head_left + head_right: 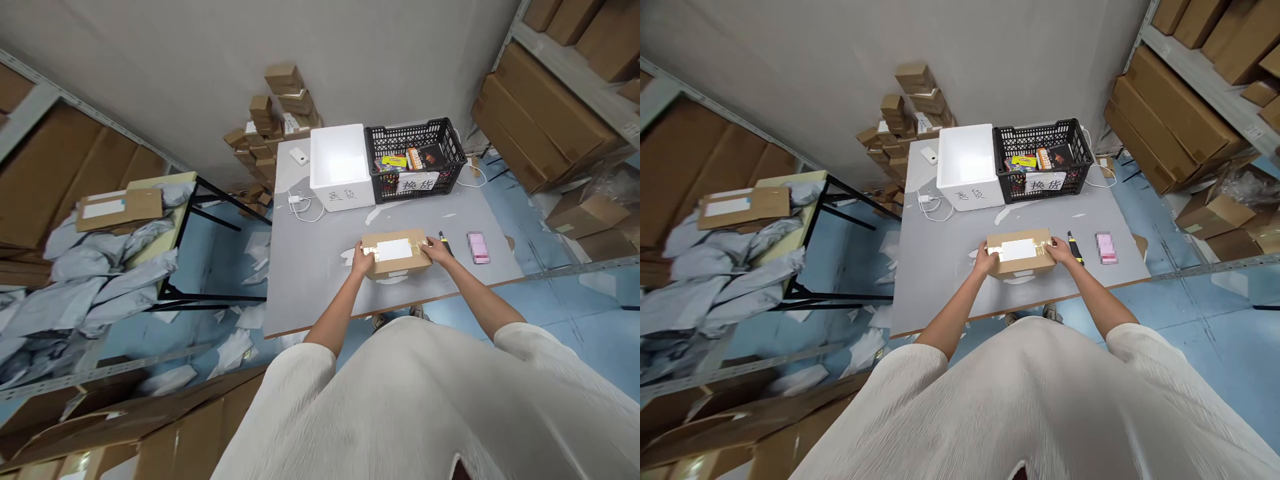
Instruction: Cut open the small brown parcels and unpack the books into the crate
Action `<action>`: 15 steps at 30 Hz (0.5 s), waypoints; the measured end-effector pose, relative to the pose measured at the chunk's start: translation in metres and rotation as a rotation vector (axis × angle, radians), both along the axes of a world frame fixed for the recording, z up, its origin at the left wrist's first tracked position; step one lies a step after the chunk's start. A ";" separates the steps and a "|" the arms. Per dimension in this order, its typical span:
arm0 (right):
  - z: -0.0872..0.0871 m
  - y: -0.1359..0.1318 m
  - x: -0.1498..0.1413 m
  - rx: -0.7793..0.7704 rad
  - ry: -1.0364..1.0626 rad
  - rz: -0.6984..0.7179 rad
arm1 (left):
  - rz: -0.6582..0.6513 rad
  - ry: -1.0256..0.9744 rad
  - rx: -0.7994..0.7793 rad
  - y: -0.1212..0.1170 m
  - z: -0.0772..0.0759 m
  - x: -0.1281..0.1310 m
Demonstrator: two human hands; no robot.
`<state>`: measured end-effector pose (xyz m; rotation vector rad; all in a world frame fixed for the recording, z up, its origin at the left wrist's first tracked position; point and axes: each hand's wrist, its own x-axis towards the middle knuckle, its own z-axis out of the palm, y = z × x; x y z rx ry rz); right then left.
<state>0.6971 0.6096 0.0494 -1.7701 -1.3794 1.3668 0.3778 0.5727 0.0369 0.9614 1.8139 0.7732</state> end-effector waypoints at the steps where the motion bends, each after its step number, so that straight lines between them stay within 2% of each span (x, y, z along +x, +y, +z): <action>1: 0.002 0.000 0.001 0.002 0.020 -0.003 | 0.009 0.005 -0.001 0.001 0.002 0.002; 6: 0.011 0.009 0.004 0.100 0.146 -0.022 | 0.058 0.013 0.140 0.009 0.013 0.002; 9: 0.011 0.014 -0.001 0.186 0.153 -0.043 | 0.109 0.005 0.139 0.010 0.015 -0.003; 15: -0.006 -0.003 -0.003 0.001 0.023 -0.114 | 0.089 0.067 0.098 -0.009 -0.002 0.002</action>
